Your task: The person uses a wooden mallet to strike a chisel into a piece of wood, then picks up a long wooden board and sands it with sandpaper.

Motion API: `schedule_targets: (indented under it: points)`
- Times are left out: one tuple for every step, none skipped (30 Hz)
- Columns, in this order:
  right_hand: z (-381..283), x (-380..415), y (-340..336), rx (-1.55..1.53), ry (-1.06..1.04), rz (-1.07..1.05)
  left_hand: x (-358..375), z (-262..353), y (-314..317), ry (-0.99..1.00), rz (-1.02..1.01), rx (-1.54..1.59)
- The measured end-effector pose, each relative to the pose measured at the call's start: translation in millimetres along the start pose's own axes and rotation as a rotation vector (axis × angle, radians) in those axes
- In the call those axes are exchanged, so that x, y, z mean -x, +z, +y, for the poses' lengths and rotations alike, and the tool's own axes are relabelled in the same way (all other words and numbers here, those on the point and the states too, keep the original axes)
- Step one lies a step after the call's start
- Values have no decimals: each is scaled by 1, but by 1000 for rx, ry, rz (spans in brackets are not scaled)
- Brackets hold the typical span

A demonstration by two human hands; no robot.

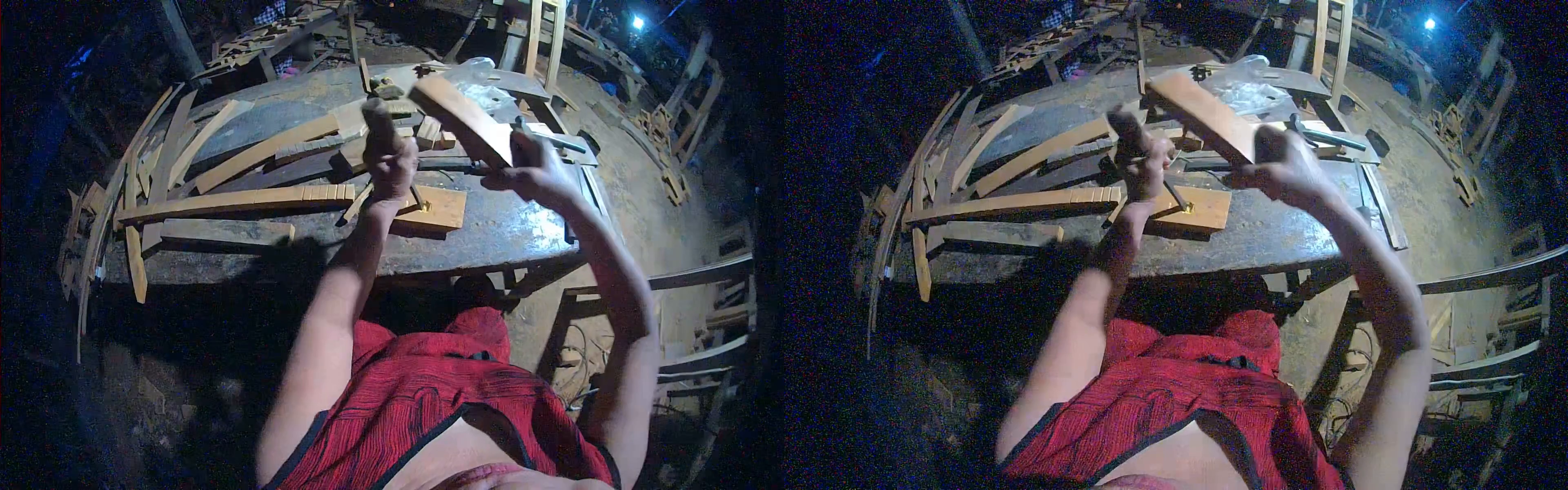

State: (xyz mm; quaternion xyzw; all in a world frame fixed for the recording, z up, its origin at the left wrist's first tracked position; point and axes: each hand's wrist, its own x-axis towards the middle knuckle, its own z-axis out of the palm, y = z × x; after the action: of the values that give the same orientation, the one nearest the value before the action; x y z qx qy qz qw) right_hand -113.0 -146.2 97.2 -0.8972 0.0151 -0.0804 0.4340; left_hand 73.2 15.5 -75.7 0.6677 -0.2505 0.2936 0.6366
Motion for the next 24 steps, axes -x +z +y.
schedule_targets:
  points:
    - [11,10,7,-196,64,-3,3,10,-9,-210,-12,144]
    - [23,23,17,-394,128,-7,6,22,-17,-421,-23,287]
    - [41,35,31,-401,268,16,12,-5,-11,-317,50,-3]
    - [62,46,46,-409,407,42,5,27,-20,-322,67,66]
    - [89,53,62,-429,511,39,3,39,-21,-430,187,207]
    - [113,60,75,-449,616,37,2,49,-21,-538,305,348]
    - [125,66,88,-507,604,20,-2,64,-25,-371,359,399]
    - [136,70,100,-566,595,-1,-2,56,-23,-426,454,534]
    - [153,71,111,-590,468,-4,0,48,-24,-413,499,522]
    - [146,73,111,-603,472,1,-1,46,-25,-396,543,510]
    - [130,73,110,-658,521,2,-3,35,-29,-420,505,554]
    - [123,73,108,-713,569,3,-3,26,-30,-472,541,566]
    - [130,72,104,-766,582,-51,-6,11,-32,-541,538,571]
    - [135,74,101,-772,580,-46,-11,8,-33,-607,538,576]
    - [139,76,99,-902,614,-21,-12,6,-33,-561,514,571]
    - [145,79,97,-1032,649,2,-16,25,-30,-560,511,566]
    - [162,83,98,-1169,564,-55,-20,52,-25,-491,481,516]
    - [162,85,101,-1175,569,-58,-21,66,-22,-424,452,466]
    - [161,86,103,-1191,639,67,-21,58,-17,-464,388,424]
    - [161,87,105,-1203,705,195,-19,96,-10,-361,367,460]
    - [163,87,104,-1207,705,192,-15,98,-4,-326,312,442]
    - [167,88,104,-1194,651,125,-13,98,0,-289,256,425]
    - [170,88,104,-1181,597,58,-11,100,6,-273,215,420]
    - [171,88,105,-1185,597,55,-5,102,11,-282,219,339]
